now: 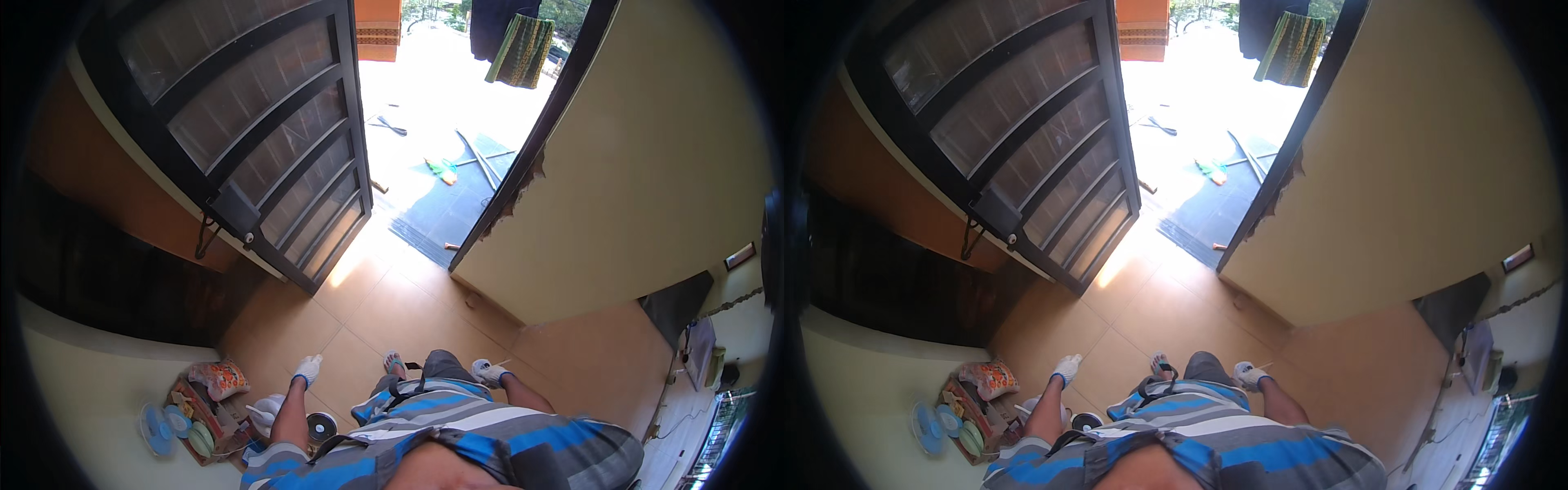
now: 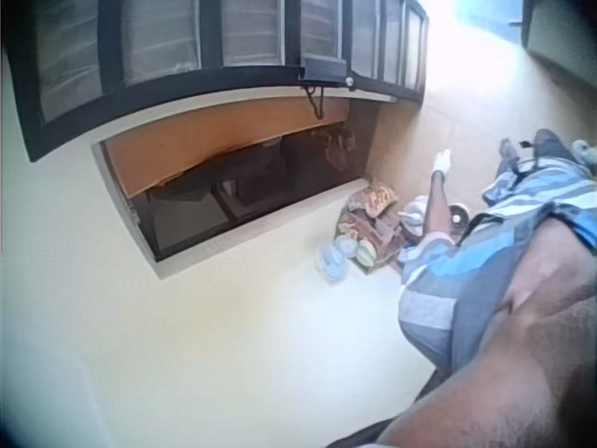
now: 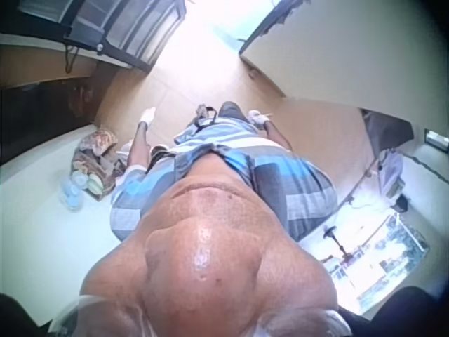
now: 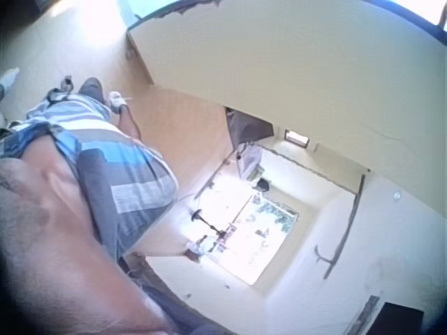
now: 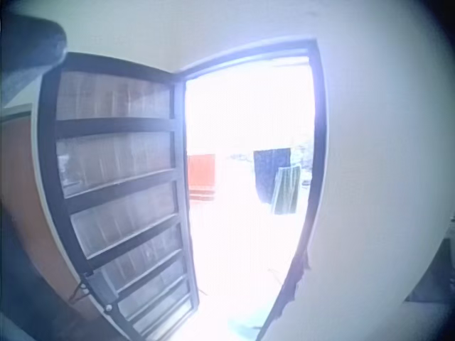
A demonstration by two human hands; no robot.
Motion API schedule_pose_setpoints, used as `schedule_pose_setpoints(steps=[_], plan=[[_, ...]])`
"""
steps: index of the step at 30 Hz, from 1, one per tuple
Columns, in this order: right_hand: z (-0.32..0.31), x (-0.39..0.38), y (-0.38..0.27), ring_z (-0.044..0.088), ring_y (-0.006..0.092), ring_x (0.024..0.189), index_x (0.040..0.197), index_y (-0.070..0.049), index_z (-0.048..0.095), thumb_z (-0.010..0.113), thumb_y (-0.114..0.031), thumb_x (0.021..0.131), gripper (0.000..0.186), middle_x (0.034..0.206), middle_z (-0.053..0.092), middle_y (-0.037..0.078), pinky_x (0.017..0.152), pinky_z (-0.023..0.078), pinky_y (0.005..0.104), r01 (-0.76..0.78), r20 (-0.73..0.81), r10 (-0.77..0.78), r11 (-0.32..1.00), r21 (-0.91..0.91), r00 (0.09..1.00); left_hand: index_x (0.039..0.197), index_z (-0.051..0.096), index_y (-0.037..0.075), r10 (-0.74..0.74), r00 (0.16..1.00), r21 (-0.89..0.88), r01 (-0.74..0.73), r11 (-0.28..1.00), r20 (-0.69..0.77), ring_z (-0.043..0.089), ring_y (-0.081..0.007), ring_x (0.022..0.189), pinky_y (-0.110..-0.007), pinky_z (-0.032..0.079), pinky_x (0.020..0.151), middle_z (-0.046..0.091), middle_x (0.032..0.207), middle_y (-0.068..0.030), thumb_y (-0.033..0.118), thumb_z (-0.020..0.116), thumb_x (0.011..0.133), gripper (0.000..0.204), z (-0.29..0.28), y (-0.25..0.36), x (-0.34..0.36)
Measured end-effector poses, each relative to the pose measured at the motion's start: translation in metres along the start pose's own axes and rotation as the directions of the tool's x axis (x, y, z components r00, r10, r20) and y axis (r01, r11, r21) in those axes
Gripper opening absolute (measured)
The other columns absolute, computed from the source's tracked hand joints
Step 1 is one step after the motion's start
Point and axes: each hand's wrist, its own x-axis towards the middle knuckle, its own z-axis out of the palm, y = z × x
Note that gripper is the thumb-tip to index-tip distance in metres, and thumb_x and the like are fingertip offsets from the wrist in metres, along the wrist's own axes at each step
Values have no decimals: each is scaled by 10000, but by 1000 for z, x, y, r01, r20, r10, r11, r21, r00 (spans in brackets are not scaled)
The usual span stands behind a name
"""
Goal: The person walks onto a rooftop construction area and uses a handheld jigsaw to cut a long wooden plank laid on a tarp. The person positions the plank, starts the jigsaw, and cuts along the plank's length while kneeling.
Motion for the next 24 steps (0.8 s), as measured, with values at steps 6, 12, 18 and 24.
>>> schedule_pose_setpoints(steps=[6,12,18,24], plan=[[-20,16,-47,711,295,1092,1345,-118,699,560,-629,957,657,1280,734,152,923,533,391,128,-79,-134,988,-84,988,1270,687,-23,102,994,-147,-108,983,-45,602,-431,1277,-485,455,1088,665,1318,-277,488,455,1053,602,-117,99,38],[-69,86,-98,686,305,1187,1345,-30,686,579,-564,935,681,1307,714,192,995,512,388,126,5,-126,992,25,992,1272,677,-42,197,980,-21,-197,980,26,623,-454,1234,-500,476,1054,666,1308,-290,478,426,1055,617,-68,111,87],[-126,94,-203,663,306,1256,1414,-21,631,579,-540,931,711,1354,691,196,1026,504,384,185,34,-182,970,-159,983,1297,683,-10,-4,942,36,-9,999,335,641,-420,1244,-483,497,1032,669,1326,-278,538,436,1033,656,-30,86,65],[-199,168,-251,636,192,673,1144,-69,720,654,-772,874,756,845,733,91,636,506,374,115,-3,-115,993,21,993,1305,714,138,92,940,172,-155,973,328,596,-403,1311,-472,457,1091,662,1373,-219,518,427,1029,551,-14,95,108]])
